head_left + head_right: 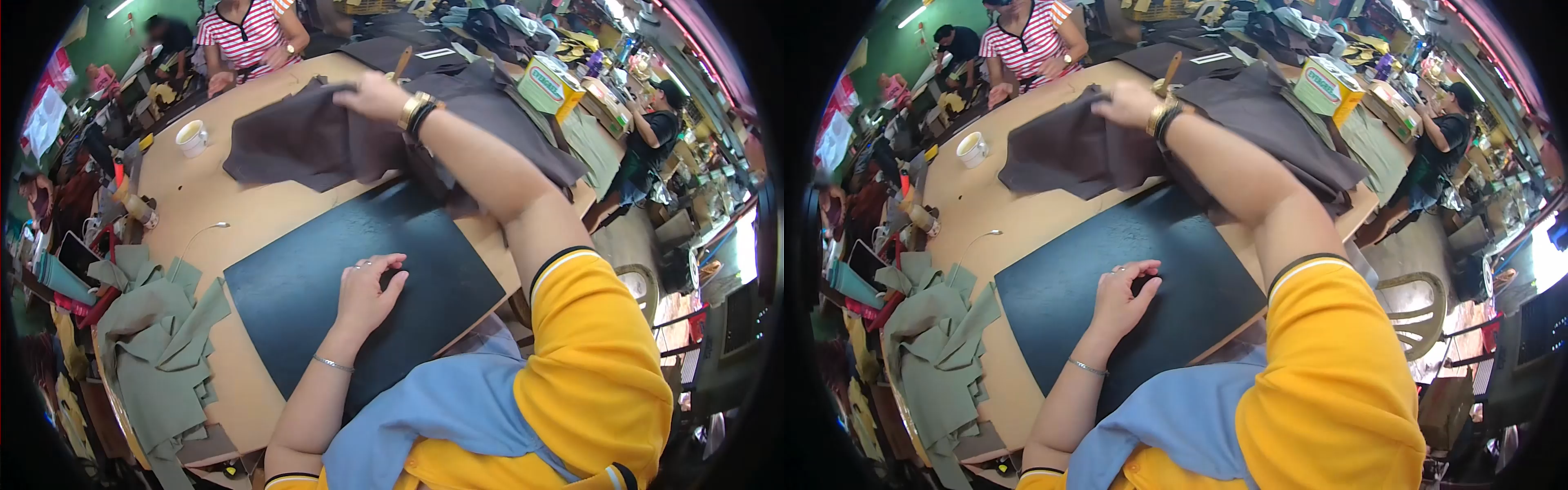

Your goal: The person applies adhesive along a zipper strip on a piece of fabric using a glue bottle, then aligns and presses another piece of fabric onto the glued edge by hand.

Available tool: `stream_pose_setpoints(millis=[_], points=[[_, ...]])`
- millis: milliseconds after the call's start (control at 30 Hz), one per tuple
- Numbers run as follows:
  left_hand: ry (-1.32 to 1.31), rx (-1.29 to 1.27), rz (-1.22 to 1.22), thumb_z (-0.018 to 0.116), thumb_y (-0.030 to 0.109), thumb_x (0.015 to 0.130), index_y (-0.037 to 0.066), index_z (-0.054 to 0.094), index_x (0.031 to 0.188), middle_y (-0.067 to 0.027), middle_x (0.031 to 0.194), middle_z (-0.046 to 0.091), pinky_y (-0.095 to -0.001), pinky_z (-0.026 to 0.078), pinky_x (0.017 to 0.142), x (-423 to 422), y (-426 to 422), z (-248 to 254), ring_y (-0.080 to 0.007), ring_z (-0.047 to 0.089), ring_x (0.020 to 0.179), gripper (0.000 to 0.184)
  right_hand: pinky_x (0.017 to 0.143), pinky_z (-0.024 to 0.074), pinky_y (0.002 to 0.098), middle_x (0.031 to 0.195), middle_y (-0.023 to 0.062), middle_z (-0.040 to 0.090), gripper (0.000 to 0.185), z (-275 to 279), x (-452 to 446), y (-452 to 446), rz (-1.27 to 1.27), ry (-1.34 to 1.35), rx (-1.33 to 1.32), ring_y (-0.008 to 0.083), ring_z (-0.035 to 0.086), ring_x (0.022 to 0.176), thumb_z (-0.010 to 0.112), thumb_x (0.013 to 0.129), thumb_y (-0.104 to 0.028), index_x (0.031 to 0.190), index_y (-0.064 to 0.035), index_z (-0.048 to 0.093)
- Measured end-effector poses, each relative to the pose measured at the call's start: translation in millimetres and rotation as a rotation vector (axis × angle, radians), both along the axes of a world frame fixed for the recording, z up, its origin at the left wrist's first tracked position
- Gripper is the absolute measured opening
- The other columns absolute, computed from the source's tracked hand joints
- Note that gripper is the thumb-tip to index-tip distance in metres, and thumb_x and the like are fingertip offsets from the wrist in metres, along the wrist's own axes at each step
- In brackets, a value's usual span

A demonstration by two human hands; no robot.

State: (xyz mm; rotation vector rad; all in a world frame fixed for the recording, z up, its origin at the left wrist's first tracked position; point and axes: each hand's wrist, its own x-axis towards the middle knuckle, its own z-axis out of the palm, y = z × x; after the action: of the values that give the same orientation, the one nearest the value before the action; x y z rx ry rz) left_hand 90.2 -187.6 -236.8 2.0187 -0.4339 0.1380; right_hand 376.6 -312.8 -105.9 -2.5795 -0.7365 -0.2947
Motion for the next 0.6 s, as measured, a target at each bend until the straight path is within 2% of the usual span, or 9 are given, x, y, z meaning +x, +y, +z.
stream_pose_setpoints(millis=[100, 167, 233, 300, 367, 433, 500, 567, 600], points=[[-0.032, 0.034, -0.019, 0.07, 0.022, 0.09, 0.013, 0.072, 0.113, -0.0037, 0.105, 0.074, -0.0393, 0.045, 0.089, 2, 1, -2, -0.0249, 0.067, 0.1, 0.025, 0.094, 0.0537, 0.0454, 0.111, 0.0231, 0.071, 0.043, 50, 54, -64, -0.016, -0.258, 0.22, 0.041, 0.067, 0.107, 0.065, 0.091, -0.043, 0.113, -0.0074, 0.073], [-0.023, 0.056, -0.024, 0.07, 0.023, 0.09, 0.013, 0.072, 0.113, -0.0037, 0.106, 0.073, -0.0395, 0.043, 0.093, 1, 0, -1, -0.0246, 0.066, 0.103, 0.026, 0.094, 0.0543, 0.0452, 0.111, 0.0226, 0.071, 0.042, 102, 53, -117, -0.255, -0.342, 0.207, 0.0407, 0.067, 0.106, 0.063, 0.093, -0.043, 0.118, -0.0102, 0.072], [-0.026, 0.083, -0.028, 0.07, 0.022, 0.09, 0.013, 0.071, 0.113, -0.0035, 0.107, 0.073, -0.0404, 0.042, 0.095, -1, -1, 0, -0.0244, 0.065, 0.105, 0.025, 0.088, 0.0523, 0.051, 0.111, 0.0265, 0.068, 0.035, 133, 66, -180, -0.268, -0.814, 0.098, 0.0468, 0.066, 0.097, 0.051, 0.101, -0.031, 0.118, -0.0053, 0.068], [-0.027, 0.107, -0.026, 0.07, 0.021, 0.09, 0.013, 0.071, 0.112, -0.0034, 0.108, 0.072, -0.0408, 0.042, 0.095, -2, -2, 2, -0.0244, 0.065, 0.105, 0.024, 0.081, 0.0558, 0.0469, 0.108, 0.0221, 0.071, 0.028, 163, -3, -203, -0.39, -0.487, 0.419, 0.042, 0.069, 0.089, 0.058, 0.097, -0.026, 0.116, -0.0097, 0.072], [-0.033, 0.134, -0.013, 0.07, 0.021, 0.089, 0.013, 0.071, 0.112, -0.0034, 0.108, 0.072, -0.041, 0.041, 0.096, -4, -3, 4, -0.0246, 0.065, 0.105, 0.024, 0.074, 0.0576, 0.0433, 0.095, 0.0179, 0.073, 0.021, 150, -9, -255, -0.36, -0.994, 0.09, 0.036, 0.07, 0.082, 0.06, 0.093, -0.018, 0.109, -0.0113, 0.072], [-0.043, 0.158, 0.001, 0.071, 0.021, 0.089, 0.013, 0.071, 0.112, -0.0036, 0.108, 0.072, -0.0409, 0.042, 0.095, -5, -4, 6, -0.0251, 0.065, 0.105, 0.024, 0.093, 0.0548, 0.0445, 0.112, 0.0217, 0.071, 0.044, 134, -43, -285, -0.567, -0.651, -0.093, 0.0396, 0.067, 0.107, 0.06, 0.094, -0.046, 0.124, -0.0143, 0.07], [-0.061, 0.165, -0.002, 0.071, 0.021, 0.089, 0.013, 0.072, 0.112, -0.0038, 0.108, 0.072, -0.0411, 0.042, 0.095, -5, -6, 6, -0.0253, 0.065, 0.105, 0.024, 0.093, 0.0546, 0.0444, 0.115, 0.02, 0.071, 0.049, 94, -59, -319, -0.587, -0.453, -0.22, 0.0374, 0.068, 0.107, 0.06, 0.093, -0.052, 0.128, -0.0178, 0.068], [-0.077, 0.17, 0.006, 0.071, 0.022, 0.089, 0.014, 0.072, 0.111, -0.004, 0.108, 0.072, -0.0413, 0.042, 0.094, -6, -4, 6, -0.0255, 0.065, 0.105, 0.024, 0.096, 0.0528, 0.0441, 0.117, 0.0195, 0.071, 0.054, 46, -60, -357, -0.5, -0.147, -0.314, 0.0358, 0.068, 0.108, 0.065, 0.09, -0.055, 0.126, -0.0158, 0.069], [-0.085, 0.169, 0.01, 0.071, 0.022, 0.089, 0.014, 0.072, 0.111, -0.0041, 0.107, 0.072, -0.0413, 0.042, 0.094, -6, -5, 6, -0.0255, 0.065, 0.105, 0.024, 0.097, 0.0517, 0.0436, 0.117, 0.0193, 0.071, 0.056, 37, -71, -348, -0.52, -0.131, -0.355, 0.0351, 0.068, 0.109, 0.068, 0.088, -0.055, 0.126, -0.0148, 0.069]])
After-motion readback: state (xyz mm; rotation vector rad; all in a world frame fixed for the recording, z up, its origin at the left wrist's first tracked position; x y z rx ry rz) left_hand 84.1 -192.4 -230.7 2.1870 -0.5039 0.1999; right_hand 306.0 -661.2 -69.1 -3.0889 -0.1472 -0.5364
